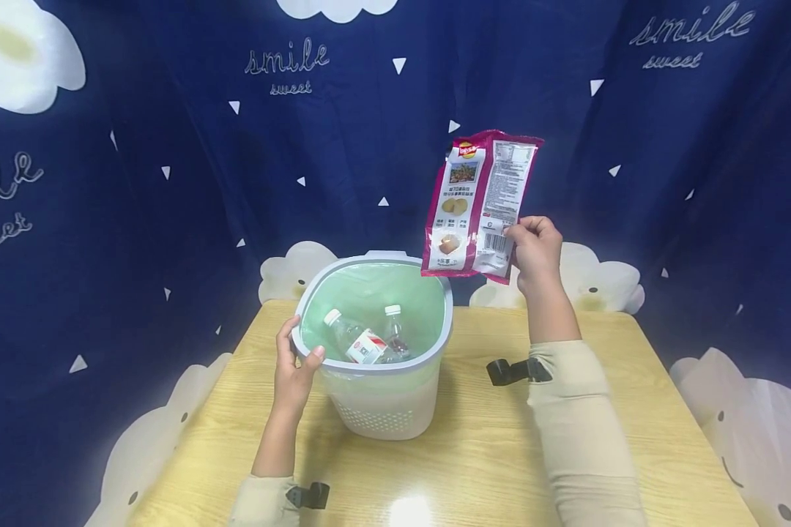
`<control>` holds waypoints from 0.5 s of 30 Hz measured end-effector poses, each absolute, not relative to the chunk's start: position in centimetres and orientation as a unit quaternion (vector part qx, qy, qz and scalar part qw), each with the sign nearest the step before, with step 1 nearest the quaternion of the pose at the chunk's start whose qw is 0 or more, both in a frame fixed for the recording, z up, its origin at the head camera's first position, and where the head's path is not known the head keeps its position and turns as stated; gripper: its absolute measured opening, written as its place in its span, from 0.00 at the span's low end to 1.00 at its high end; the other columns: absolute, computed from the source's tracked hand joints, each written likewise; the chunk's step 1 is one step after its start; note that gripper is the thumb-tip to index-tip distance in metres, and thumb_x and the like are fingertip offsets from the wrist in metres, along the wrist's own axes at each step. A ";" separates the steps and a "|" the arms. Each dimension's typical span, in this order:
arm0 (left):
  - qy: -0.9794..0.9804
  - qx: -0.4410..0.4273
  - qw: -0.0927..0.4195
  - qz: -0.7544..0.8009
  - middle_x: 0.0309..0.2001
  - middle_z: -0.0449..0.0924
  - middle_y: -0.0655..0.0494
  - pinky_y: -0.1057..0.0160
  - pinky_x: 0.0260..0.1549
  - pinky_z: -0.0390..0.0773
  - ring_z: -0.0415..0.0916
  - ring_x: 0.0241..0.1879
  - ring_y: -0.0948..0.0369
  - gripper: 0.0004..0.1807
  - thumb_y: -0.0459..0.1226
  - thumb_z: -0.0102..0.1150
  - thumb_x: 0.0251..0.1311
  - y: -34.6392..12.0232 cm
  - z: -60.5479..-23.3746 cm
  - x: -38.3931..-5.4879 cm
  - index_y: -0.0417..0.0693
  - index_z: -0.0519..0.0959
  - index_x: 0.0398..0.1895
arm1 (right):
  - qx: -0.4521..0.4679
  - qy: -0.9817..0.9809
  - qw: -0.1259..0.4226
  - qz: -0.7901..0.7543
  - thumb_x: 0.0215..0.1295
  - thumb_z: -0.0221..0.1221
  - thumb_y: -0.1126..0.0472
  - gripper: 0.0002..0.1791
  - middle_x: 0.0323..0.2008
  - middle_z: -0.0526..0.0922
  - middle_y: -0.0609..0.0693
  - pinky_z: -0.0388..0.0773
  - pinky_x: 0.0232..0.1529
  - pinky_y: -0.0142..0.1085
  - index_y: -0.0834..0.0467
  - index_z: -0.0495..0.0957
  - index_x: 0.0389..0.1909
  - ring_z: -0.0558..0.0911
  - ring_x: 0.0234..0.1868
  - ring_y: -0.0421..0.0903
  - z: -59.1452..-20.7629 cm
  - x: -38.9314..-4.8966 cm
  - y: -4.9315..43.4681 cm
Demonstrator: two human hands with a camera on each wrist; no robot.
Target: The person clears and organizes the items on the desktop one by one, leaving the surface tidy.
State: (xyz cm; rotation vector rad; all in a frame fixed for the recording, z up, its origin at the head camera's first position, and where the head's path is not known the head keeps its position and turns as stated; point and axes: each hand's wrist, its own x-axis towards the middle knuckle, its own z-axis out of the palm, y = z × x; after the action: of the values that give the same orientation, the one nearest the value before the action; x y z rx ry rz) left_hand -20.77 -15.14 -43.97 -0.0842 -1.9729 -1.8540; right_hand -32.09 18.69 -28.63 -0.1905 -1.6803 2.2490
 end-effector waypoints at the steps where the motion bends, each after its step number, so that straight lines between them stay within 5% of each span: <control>1: -0.711 -0.031 0.215 -0.669 0.64 0.61 0.50 0.46 0.55 0.59 0.58 0.60 0.56 0.38 0.43 0.61 0.50 -15.1 -44.0 -20.8 0.62 0.58 0.66 | -0.063 -0.597 0.159 0.783 0.57 0.53 0.74 0.08 0.32 0.68 0.52 0.67 0.28 0.35 0.58 0.67 0.29 0.70 0.27 0.43 -28.5 -32.2 18.5; 15: -0.707 -0.038 0.218 -0.672 0.64 0.61 0.47 0.46 0.55 0.60 0.59 0.59 0.54 0.38 0.41 0.60 0.50 -15.2 -43.9 -20.8 0.59 0.57 0.67 | -0.031 -0.663 0.129 0.737 0.59 0.54 0.71 0.07 0.38 0.69 0.51 0.69 0.29 0.35 0.57 0.67 0.30 0.71 0.36 0.46 -26.7 -33.9 15.4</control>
State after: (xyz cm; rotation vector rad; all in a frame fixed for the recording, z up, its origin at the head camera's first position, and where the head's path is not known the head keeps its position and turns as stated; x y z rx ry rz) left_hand -20.77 -15.15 -43.89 -0.1039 -1.9565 -1.8603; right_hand -33.92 15.43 -26.72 -0.0896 -1.9278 2.1425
